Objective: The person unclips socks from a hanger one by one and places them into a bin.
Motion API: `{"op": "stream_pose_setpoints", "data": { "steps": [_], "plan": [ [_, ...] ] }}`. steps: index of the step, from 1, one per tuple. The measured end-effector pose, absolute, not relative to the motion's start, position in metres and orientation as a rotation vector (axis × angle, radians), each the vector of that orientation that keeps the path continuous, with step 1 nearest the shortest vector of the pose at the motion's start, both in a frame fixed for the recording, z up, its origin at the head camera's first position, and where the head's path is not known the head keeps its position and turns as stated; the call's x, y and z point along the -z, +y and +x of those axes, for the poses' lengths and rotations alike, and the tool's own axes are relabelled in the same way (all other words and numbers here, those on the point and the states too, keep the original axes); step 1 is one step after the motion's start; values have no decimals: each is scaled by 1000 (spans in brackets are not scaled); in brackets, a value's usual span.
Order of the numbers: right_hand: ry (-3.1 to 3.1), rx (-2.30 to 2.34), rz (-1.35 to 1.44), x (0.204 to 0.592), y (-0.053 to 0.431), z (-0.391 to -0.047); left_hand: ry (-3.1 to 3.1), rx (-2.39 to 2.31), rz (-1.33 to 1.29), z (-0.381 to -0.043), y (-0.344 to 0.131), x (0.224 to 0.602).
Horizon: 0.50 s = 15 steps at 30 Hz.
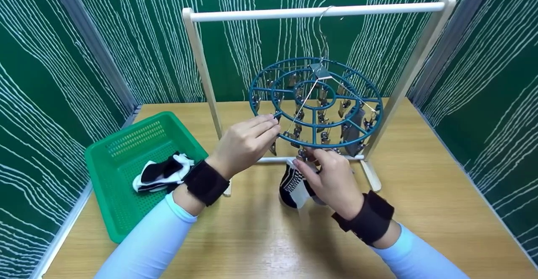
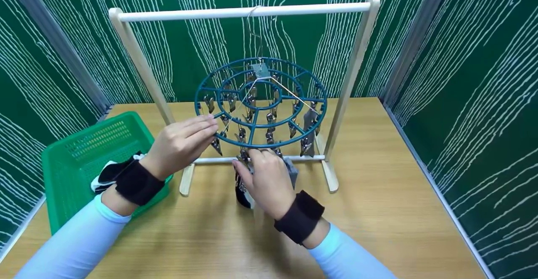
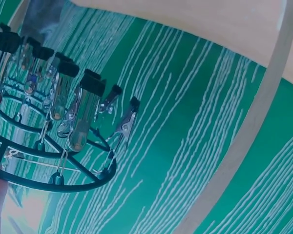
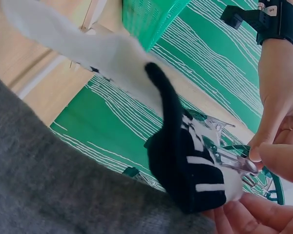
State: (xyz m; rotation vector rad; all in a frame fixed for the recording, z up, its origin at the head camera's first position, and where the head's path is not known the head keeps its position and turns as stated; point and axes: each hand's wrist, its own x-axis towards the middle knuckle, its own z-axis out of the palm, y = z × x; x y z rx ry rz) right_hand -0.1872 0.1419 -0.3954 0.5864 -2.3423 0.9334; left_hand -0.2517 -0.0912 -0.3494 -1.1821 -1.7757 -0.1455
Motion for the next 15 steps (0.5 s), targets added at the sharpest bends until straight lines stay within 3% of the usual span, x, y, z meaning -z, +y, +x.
{"op": "stream_pose_setpoints", "data": {
  "steps": [15],
  "plan": [
    [-2366,-1029,616,394,138,-196,-1789,163,-1169,-250,-93,352]
  ]
}}
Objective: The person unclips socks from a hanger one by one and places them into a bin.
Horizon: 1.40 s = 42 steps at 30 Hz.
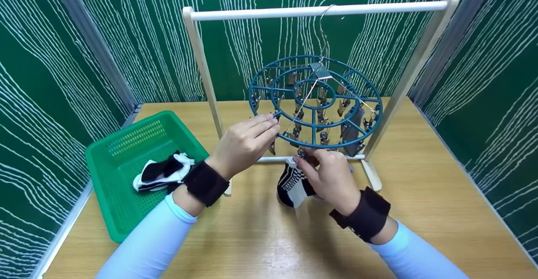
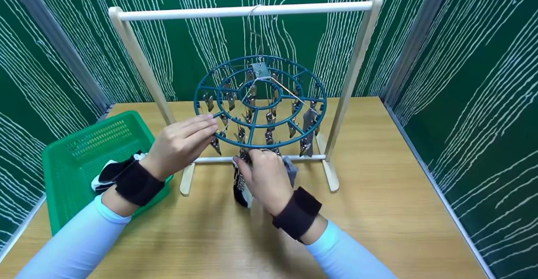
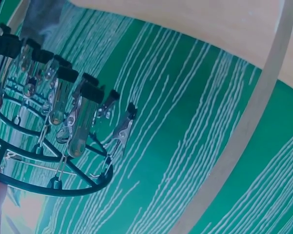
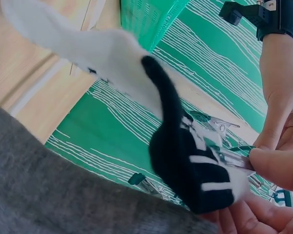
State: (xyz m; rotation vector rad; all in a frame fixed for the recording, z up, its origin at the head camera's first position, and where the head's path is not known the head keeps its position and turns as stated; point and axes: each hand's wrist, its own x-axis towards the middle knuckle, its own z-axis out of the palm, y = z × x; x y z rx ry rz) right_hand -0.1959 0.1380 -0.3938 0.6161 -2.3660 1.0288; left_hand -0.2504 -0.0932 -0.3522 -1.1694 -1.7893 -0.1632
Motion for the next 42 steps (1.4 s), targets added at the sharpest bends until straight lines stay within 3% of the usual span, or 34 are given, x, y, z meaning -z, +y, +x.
{"op": "stream_pose_setpoints", "data": {
  "steps": [12,23,32,42],
  "plan": [
    [-2369,-1010,635,394,137,-199,-1805,330,-1145,-236,-96,361],
    [-2408,-1018,617,392,135,-200,-2067,413,-1125,-224,-95,400],
    [-2412,-1025,613,393,134,-200,-2541,515,-1103,-230,-90,429],
    [-2403,-1019,638,393,134,-200,-2890,1042,-975,-248,-84,443]
  ]
}}
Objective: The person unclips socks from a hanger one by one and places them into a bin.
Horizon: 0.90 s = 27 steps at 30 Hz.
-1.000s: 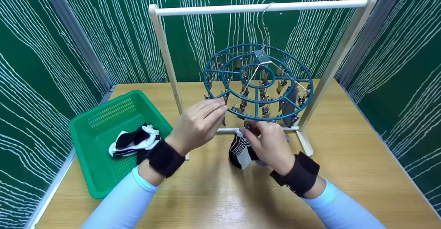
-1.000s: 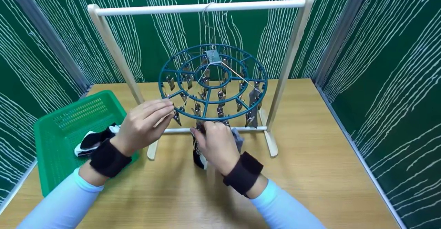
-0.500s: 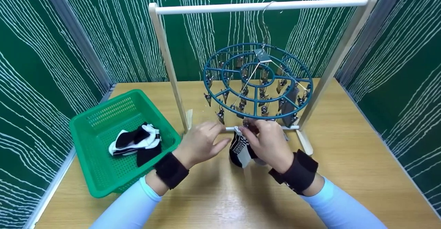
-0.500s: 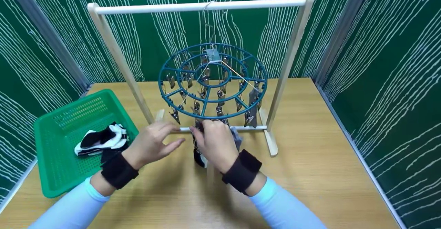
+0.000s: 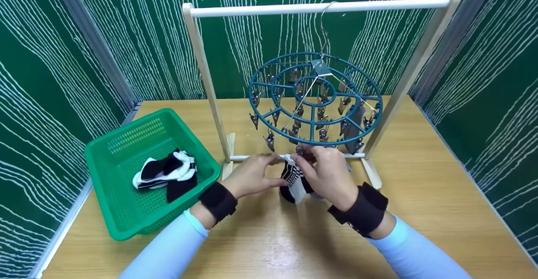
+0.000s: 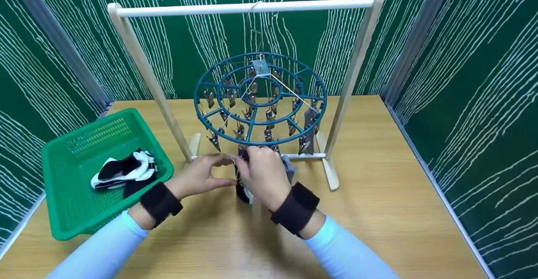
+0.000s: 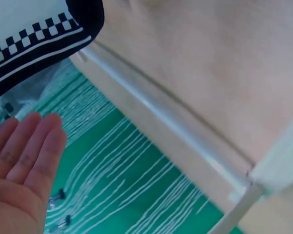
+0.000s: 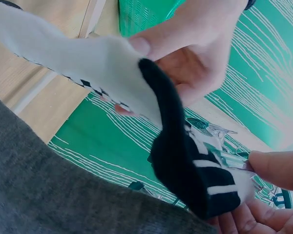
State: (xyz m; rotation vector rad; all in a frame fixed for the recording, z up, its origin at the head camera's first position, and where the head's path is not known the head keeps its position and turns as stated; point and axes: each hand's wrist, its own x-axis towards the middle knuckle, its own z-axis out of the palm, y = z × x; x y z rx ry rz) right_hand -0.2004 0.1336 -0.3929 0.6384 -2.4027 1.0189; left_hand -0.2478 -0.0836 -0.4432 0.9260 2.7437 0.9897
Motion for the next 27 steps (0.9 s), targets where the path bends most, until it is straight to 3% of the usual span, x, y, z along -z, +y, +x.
{"op": "stream_pose_setpoints", "data": {
  "steps": [10,27],
  "plan": [
    [-2424,-1056,614,394,134,-200,2513,-1196,759,-257,-73,458],
    [-2309,-1030,659,398,135,-201,2420,-1366,950,-264,-68,463]
  ]
}}
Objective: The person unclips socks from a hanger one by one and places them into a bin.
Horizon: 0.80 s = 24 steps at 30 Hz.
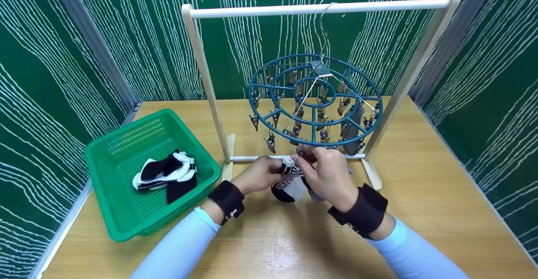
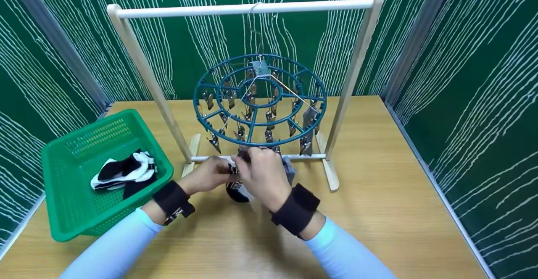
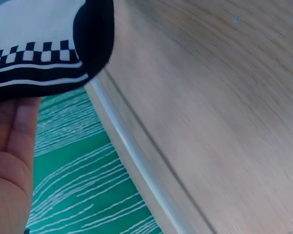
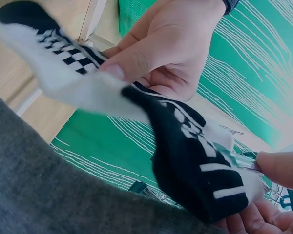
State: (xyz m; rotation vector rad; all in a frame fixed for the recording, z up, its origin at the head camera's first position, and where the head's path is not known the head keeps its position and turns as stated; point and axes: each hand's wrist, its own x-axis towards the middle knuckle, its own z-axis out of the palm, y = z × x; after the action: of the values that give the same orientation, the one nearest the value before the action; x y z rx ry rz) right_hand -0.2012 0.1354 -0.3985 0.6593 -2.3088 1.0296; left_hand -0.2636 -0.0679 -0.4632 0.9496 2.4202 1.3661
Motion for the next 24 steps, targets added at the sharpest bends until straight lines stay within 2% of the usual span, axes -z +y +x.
{"op": "stream_pose_setpoints", "data": {
  "steps": [24],
  "plan": [
    [-2135,-1110,672,403,138,-204,2624,-1292,820,-271,-85,463]
  ]
}}
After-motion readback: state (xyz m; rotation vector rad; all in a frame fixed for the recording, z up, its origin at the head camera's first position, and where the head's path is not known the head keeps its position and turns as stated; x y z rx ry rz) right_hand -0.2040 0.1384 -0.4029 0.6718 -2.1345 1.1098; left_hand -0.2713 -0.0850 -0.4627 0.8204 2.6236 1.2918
